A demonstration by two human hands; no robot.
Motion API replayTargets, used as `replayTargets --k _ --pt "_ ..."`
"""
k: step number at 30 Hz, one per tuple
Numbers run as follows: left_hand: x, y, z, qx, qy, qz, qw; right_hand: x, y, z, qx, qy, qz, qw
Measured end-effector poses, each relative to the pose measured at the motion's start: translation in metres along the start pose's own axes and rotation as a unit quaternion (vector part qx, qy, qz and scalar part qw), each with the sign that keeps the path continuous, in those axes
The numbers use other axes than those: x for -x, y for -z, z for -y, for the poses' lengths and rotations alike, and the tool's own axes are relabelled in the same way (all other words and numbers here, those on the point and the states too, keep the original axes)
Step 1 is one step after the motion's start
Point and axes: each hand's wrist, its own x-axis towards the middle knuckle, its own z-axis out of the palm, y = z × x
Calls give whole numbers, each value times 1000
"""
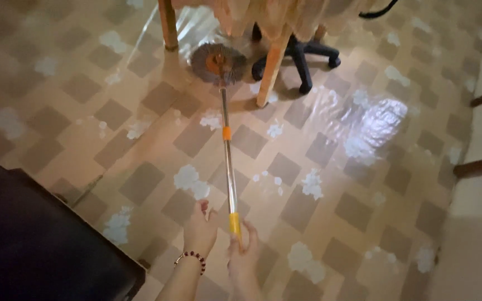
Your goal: The person mops a tiled floor in a dining area.
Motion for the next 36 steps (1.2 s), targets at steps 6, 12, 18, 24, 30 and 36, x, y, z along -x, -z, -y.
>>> replayTargets --k 6,12,18,24,30,36 --pt "-35 10 35 -2 -39 -18 999 -60 -51 46 164 190 -21 968" --pt "-49 29 31 -47 -50 -24 997 -106 -103 139 188 204 -20 960" --pt "-70 28 37 -72 11 29 997 -204 -120 166 277 246 -80 926" --pt "-84 12 59 -89 -51 9 995 -353 -142 218 413 587 -161 677" --pt "-83 15 55 -125 -55 60 989 -321 -167 264 47 131 166 976" --pt "-63 24 53 -139 -26 65 988 -242 -147 153 138 262 135 946"
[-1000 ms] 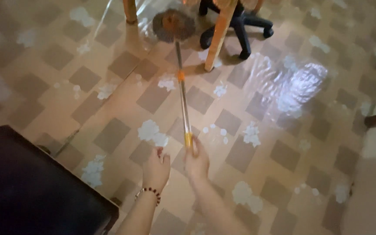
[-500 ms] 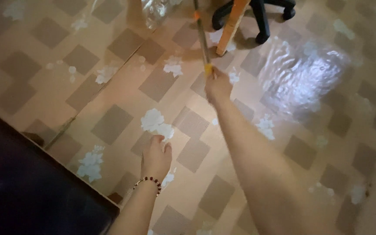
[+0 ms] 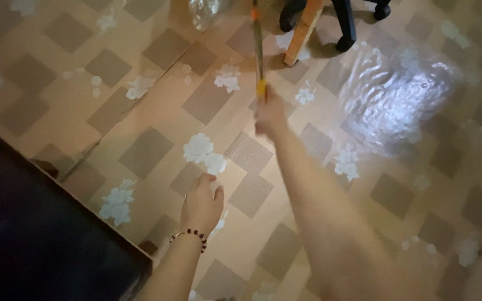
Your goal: The person mops a tiled floor in a dining area.
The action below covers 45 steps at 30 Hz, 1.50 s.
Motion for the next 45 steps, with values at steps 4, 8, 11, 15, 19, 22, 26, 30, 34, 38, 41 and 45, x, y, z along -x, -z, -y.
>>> replayTargets --k 4,8,11,15,19,22,26,30,34,38,41,45 --pt "35 13 -18 34 61 11 997 89 3 -17 70 -97 -14 993" --pt "64 10 -9 37 35 -20 999 148 10 3 82 -172 -13 982" --pt "88 14 -16 56 19 -24 998 166 26 20 94 -182 -6 979" --pt "123 20 -27 91 -11 -42 995 176 39 55 55 -177 -4 983" --pt "148 37 -45 79 -49 -57 994 195 42 85 5 -193 -2 981" --pt "158 48 -56 88 -37 -58 994 231 34 108 11 -184 -1 983" --pt "159 45 -54 101 -38 -76 991 298 21 107 66 -86 -41 993" --pt "152 50 -55 76 21 -28 996 361 0 101 -109 -113 -75 985" --pt "129 50 -33 87 47 -55 994 323 -12 100 -155 -126 -107 974" --pt "106 51 -21 82 56 -75 992 192 -15 105 -125 -66 -148 979" --pt "81 47 -11 82 80 -49 992 83 2 122 -81 -20 -176 981" --pt "58 40 -2 103 104 -43 988 -48 42 123 53 -32 -174 983"
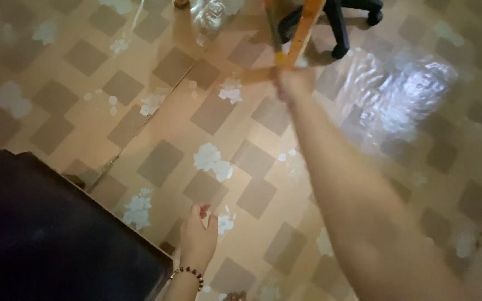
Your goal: The person mops a tiled floor in a dining area.
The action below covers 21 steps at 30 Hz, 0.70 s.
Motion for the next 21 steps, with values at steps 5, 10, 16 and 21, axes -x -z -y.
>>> replayTargets --k 5,10,16,21 --pt "-22 -16 25 -31 -1 16 999 -38 -3 30 -63 26 71 995" --pt "-16 -26 20 -46 -3 37 998 -49 -32 -41 229 289 16 929" --pt "-23 -35 8 3 -35 36 999 64 -6 -61 134 193 71 969" --pt "-32 -26 -65 104 -76 52 990 159 35 -41 -24 -16 151 988"
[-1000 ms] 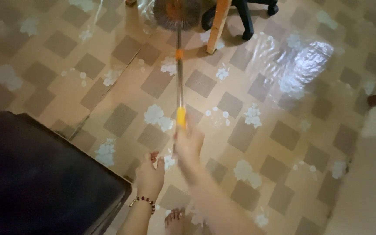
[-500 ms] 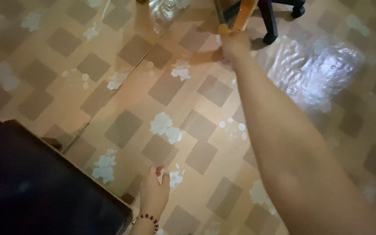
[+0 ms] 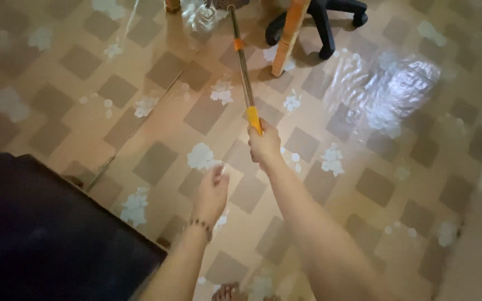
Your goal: The person mops a tiled floor in a dining area.
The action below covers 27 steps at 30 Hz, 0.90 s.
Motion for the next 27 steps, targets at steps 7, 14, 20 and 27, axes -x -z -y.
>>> replayTargets --k 7,14,20,27 --pt "6 -33 -59 61 14 57 996 88 7 -12 -27 6 -111 993" --pt "37 -20 -58 250 113 166 947 205 -6 10 -141 5 -208 968" --pt "0 -12 -78 305 118 170 930 142 -15 52 -261 3 -174 950" --pt "19 11 -183 228 15 136 964 -55 30 88 187 -32 -240 952"
